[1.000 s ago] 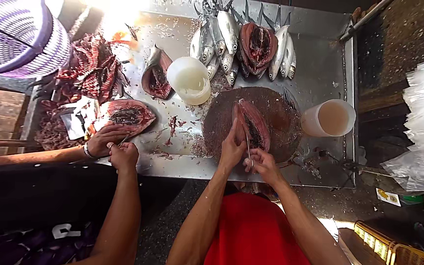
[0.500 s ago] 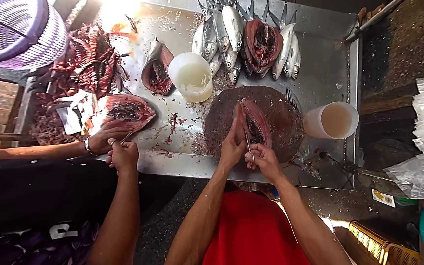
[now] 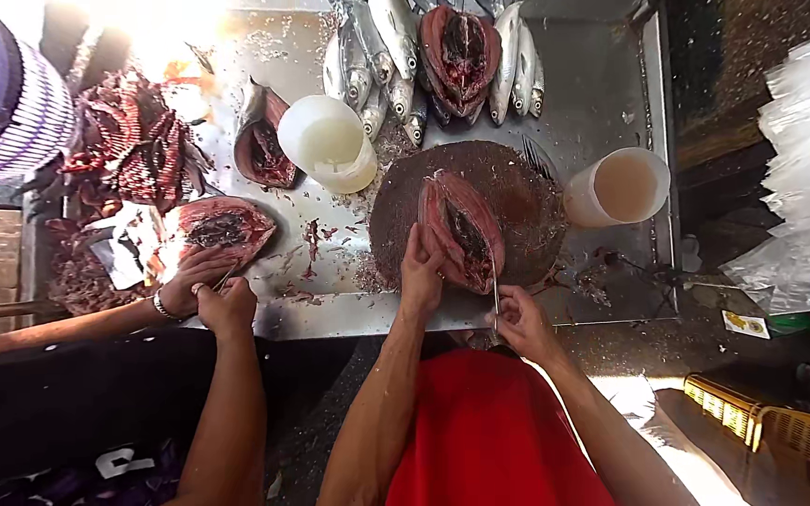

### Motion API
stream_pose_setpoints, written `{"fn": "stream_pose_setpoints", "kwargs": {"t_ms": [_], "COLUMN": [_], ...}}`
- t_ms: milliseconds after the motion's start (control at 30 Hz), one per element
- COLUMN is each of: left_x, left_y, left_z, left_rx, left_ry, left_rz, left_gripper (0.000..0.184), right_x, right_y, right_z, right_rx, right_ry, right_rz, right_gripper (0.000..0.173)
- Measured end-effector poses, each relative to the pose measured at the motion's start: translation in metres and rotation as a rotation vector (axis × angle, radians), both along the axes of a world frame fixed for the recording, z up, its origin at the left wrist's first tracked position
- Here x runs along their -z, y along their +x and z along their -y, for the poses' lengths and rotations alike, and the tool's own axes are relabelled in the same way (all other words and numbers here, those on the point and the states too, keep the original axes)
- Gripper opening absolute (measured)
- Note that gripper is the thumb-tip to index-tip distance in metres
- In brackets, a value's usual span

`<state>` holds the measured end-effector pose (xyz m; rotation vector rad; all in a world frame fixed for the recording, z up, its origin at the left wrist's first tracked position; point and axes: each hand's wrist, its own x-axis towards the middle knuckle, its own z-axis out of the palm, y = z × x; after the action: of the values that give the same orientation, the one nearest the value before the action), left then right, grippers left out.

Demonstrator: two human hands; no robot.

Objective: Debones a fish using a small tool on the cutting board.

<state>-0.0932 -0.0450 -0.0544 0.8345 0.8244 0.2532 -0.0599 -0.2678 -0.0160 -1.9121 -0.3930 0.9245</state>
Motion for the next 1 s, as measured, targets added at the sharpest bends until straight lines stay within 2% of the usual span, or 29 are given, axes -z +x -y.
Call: {"fn": "stream_pose_setpoints", "kwargs": {"t_ms": [67, 133, 333, 467, 600, 700, 733, 800, 833, 900, 1000], "left_x": [-0.001, -0.001, -0.004, -0.002, -0.002, -0.004, -0.004, -0.005, -0.008, -0.015, -0.016], "left_y": [0.001, 0.003, 0.006, 0.008, 0.011, 0.008, 0.007, 0.003, 0.001, 0.006, 0.009], "left_z": [0.002, 0.005, 0.009, 0.012, 0.015, 0.016, 0.016, 0.017, 0.019, 0.018, 0.02], "left_rx": [-0.026, -0.054, -0.11, -0.145, -0.164, -0.149, -0.129, -0.073, -0.06, -0.063, -0.08], "left_ry": [-0.032, -0.069, -0.127, -0.094, -0.059, -0.072, -0.06, -0.025, -0.017, -0.032, -0.094], "left_rz": [0.003, 0.01, -0.002, -0.015, -0.02, 0.005, 0.03, 0.071, 0.081, 0.084, 0.07], "left_gripper": [0.078, 0.075, 0.073, 0.073, 0.077, 0.077, 0.08, 0.093, 0.098, 0.101, 0.095], "right_x": [-0.007, -0.005, 0.005, -0.009, -0.029, -0.012, 0.001, 0.016, 0.016, 0.008, -0.002], "right_y": [-0.007, -0.008, 0.002, -0.002, -0.009, -0.01, -0.008, -0.004, -0.001, -0.001, -0.007], "right_z": [-0.003, -0.005, -0.006, 0.004, 0.013, 0.016, 0.016, 0.012, 0.011, 0.011, 0.012], "right_rx": [-0.153, -0.209, -0.243, -0.207, -0.175, 0.032, 0.147, 0.435, 0.465, 0.237, -0.108], "right_ry": [0.043, 0.014, 0.064, 0.189, 0.335, 0.346, 0.34, 0.232, 0.163, 0.117, 0.15], "right_rz": [0.02, 0.007, -0.037, -0.002, 0.058, 0.292, 0.283, -0.027, -0.138, -0.052, -0.005], "right_gripper": [0.06, 0.061, 0.057, 0.051, 0.054, 0.063, 0.063, 0.047, 0.043, 0.049, 0.056]}}
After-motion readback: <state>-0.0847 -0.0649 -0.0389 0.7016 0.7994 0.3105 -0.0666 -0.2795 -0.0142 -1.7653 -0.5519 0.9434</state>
